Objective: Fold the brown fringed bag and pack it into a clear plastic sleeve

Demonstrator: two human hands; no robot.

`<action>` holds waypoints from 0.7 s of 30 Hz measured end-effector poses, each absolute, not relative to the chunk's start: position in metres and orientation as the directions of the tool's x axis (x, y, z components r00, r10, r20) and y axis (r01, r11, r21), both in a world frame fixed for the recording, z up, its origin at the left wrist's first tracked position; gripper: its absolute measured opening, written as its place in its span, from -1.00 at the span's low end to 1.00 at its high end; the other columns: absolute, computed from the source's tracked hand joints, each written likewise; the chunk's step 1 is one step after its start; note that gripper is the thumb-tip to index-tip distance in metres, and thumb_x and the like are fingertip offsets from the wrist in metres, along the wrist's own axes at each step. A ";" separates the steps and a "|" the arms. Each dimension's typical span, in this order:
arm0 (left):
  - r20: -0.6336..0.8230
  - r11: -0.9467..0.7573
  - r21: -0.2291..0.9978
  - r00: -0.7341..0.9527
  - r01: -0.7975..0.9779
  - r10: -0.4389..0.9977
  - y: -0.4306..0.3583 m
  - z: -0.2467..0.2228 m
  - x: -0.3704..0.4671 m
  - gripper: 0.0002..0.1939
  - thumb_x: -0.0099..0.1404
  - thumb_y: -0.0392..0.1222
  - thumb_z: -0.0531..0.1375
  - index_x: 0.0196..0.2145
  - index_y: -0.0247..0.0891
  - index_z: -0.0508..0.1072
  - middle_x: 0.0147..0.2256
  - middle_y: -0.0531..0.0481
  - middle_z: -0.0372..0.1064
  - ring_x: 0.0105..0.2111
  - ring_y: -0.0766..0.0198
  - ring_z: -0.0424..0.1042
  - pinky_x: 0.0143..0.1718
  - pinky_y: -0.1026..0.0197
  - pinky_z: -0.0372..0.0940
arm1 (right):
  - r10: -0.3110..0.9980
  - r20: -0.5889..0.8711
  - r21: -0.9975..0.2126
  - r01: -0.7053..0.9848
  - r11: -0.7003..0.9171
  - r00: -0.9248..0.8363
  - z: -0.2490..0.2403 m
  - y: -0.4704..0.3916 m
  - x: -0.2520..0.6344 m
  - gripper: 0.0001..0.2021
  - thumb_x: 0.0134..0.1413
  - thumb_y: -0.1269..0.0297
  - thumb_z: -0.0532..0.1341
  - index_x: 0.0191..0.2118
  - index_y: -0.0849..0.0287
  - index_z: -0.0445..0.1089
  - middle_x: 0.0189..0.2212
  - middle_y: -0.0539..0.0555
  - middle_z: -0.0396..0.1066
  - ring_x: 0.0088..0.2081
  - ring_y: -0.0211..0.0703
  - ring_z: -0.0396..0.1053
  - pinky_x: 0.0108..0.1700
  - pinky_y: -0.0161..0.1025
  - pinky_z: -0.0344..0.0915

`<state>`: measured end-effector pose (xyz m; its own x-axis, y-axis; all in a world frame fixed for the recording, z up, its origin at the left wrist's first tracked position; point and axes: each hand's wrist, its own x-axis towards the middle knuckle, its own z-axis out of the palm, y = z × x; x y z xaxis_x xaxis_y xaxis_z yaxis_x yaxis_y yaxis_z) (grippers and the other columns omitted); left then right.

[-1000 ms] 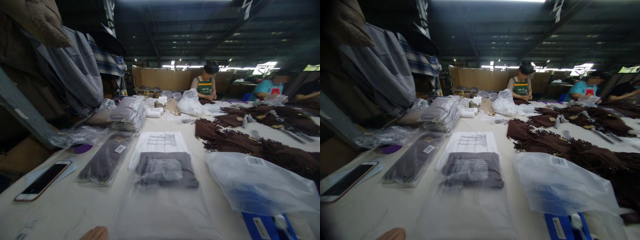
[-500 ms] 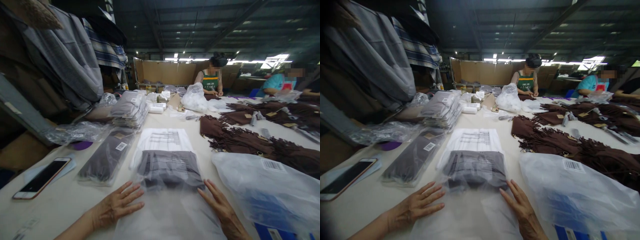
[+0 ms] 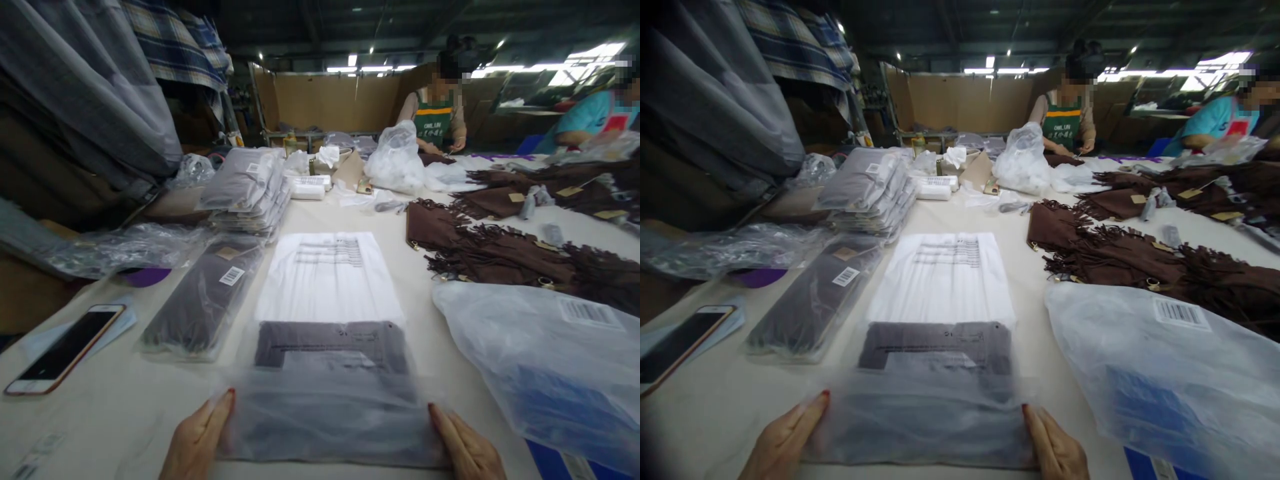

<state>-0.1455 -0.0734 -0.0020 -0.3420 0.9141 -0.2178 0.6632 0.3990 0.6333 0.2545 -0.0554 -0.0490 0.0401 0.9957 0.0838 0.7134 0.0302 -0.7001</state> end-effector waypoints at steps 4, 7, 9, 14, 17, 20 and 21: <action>-0.022 0.344 0.405 -0.367 0.847 0.930 -0.068 -0.013 -0.133 -0.57 0.29 -0.02 -0.13 -0.38 -0.22 0.47 -0.42 -0.03 0.48 -0.41 0.17 0.48 -0.40 0.25 0.34 | 0.980 0.170 -0.441 0.897 -0.018 0.103 -0.043 -0.059 0.234 -0.52 0.22 -0.01 -0.15 -0.27 0.06 0.48 -0.59 0.00 0.37 -0.58 -0.26 0.32 -0.53 -0.38 0.18; -0.011 0.295 0.254 -0.302 0.921 0.953 -0.066 -0.017 -0.127 -0.60 0.31 -0.13 -0.15 -0.34 -0.19 0.48 -0.49 -0.02 0.45 -0.64 0.25 0.37 -0.59 0.28 0.22 | 0.962 0.272 -0.171 0.981 0.087 -0.038 -0.042 -0.058 0.224 -0.46 0.29 0.21 -0.29 -0.16 0.09 0.45 -0.56 0.03 0.37 -0.57 -0.25 0.32 -0.57 -0.33 0.09; -0.037 0.282 0.097 -0.279 0.955 0.959 -0.068 -0.015 -0.126 -0.63 0.32 -0.16 -0.14 -0.30 -0.18 0.46 -0.55 0.00 0.42 -0.69 0.27 0.34 -0.64 0.30 0.15 | 0.953 0.293 -0.048 0.995 0.092 -0.074 -0.040 -0.057 0.221 -0.43 0.28 0.31 -0.33 -0.15 0.11 0.45 -0.56 0.04 0.36 -0.56 -0.25 0.32 -0.55 -0.30 0.07; 0.321 0.279 -0.108 -0.233 0.954 0.918 -0.070 0.003 -0.115 -0.64 0.34 -0.19 -0.08 -0.09 -0.48 0.34 -0.33 -0.32 0.45 -0.38 -0.01 0.47 -0.41 0.09 0.31 | 0.949 0.311 0.015 0.998 0.056 -0.058 -0.042 -0.055 0.220 -0.53 0.30 0.28 -0.21 -0.37 0.09 0.43 -0.66 -0.01 0.29 -0.61 -0.25 0.30 -0.56 -0.28 0.00; 0.540 -0.119 -0.173 0.195 0.978 0.819 -0.062 0.014 -0.088 -0.47 0.31 -0.25 -0.02 0.21 -0.44 0.02 0.05 -0.40 0.25 0.07 -0.13 0.24 0.00 -0.12 0.17 | 0.950 0.293 -0.028 0.992 0.121 -0.108 -0.047 -0.051 0.225 -0.57 0.27 0.34 -0.20 -0.34 0.08 0.41 -0.64 0.00 0.35 -0.61 -0.27 0.32 -0.58 -0.29 -0.04; 0.376 -0.444 -0.181 0.479 0.877 0.793 -0.046 0.010 -0.058 -0.44 0.31 -0.13 0.03 0.24 -0.03 -0.01 0.20 -0.10 0.08 0.21 -0.06 0.00 0.18 -0.20 -0.12 | 0.981 0.196 -0.131 0.991 0.023 0.003 -0.044 -0.047 0.225 -0.67 0.24 0.23 -0.06 -0.44 0.08 0.37 -0.68 -0.01 0.37 -0.63 -0.24 0.35 -0.60 -0.31 -0.04; 0.333 -0.437 -0.164 0.466 0.884 0.820 -0.040 0.005 -0.051 -0.45 0.31 -0.07 0.03 0.23 0.01 0.01 0.21 -0.09 0.06 0.20 -0.07 0.01 0.17 -0.22 -0.11 | 0.986 0.158 -0.148 0.989 -0.032 0.056 -0.041 -0.046 0.224 -0.69 0.22 0.19 -0.02 -0.48 0.08 0.34 -0.69 -0.02 0.37 -0.64 -0.22 0.36 -0.60 -0.31 -0.04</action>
